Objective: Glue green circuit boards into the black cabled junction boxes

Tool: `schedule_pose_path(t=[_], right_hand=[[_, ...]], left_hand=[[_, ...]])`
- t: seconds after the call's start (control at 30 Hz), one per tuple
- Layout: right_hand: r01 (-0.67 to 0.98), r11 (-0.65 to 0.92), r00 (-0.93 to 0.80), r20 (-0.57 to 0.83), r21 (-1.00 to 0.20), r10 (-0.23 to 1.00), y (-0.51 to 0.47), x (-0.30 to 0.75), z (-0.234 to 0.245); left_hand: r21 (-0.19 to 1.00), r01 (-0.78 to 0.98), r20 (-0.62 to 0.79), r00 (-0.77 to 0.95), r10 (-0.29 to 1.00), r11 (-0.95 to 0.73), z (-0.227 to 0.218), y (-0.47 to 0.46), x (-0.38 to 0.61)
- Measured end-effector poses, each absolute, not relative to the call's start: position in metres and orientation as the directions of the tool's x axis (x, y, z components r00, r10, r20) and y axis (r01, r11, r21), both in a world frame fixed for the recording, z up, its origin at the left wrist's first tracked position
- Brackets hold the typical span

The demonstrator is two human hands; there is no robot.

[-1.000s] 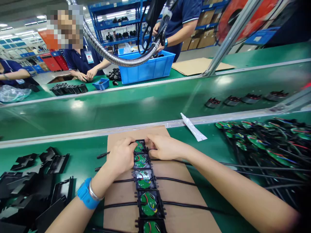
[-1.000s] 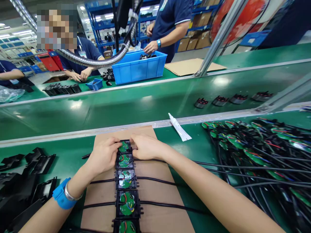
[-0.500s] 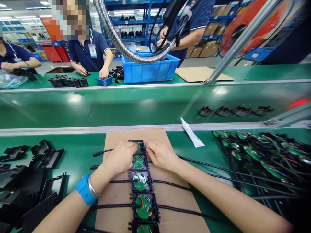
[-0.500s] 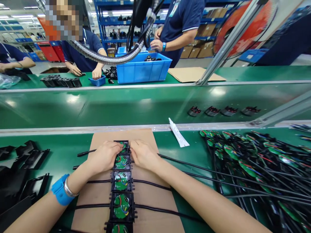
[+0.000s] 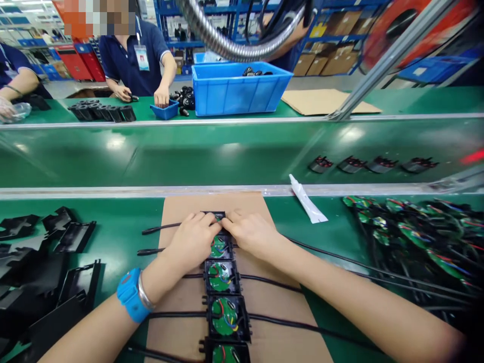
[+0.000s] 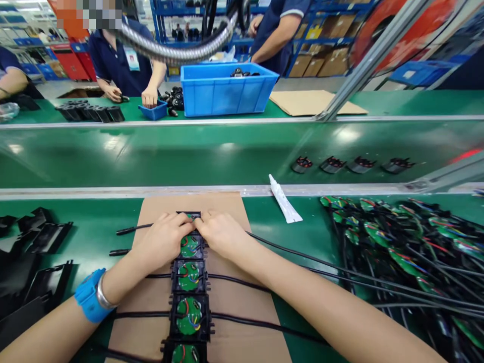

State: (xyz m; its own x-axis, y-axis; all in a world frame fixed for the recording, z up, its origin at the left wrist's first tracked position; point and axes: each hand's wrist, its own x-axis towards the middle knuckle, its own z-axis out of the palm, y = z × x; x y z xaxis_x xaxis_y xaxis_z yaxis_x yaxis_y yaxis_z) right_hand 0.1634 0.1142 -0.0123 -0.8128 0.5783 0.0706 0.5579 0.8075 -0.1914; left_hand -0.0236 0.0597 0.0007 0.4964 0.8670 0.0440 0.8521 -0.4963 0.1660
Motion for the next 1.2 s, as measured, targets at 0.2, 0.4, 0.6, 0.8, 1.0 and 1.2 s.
schedule_pose_path(t=[0.2, 0.4, 0.6, 0.8, 1.0, 1.2], right_hand=[[0.561, 0.763, -0.77, 0.138, -0.321, 0.624, 0.118, 0.171, -0.004], [0.552, 0.711, -0.718, 0.185, -0.435, 0.671, 0.129, 0.17, -0.01], [0.465, 0.781, -0.785, 0.214, -0.417, 0.582, 0.13, 0.168, -0.017], [0.509, 0.81, -0.791, 0.215, -0.29, 0.573, 0.127, 0.166, 0.013], [0.553, 0.814, -0.802, 0.149, -0.176, 0.578, 0.095, 0.126, 0.025], [0.576, 0.791, -0.796, 0.079, -0.207, 0.6, 0.092, 0.108, 0.017]], left_hand=[[0.138, 0.866, 0.066, 0.476, 0.877, -0.481, 0.0, 0.056, -0.025], [0.135, 0.855, 0.062, 0.497, 0.866, -0.5, 0.001, 0.056, -0.024], [0.205, 0.861, 0.041, 0.467, 0.883, -0.465, 0.003, 0.057, -0.019], [0.324, 0.893, 0.145, 0.281, 0.949, -0.314, 0.013, 0.067, -0.048], [0.453, 0.876, 0.065, 0.156, 0.986, -0.168, 0.014, 0.073, -0.066], [0.449, 0.888, 0.027, 0.102, 0.994, -0.103, -0.001, 0.081, -0.064]])
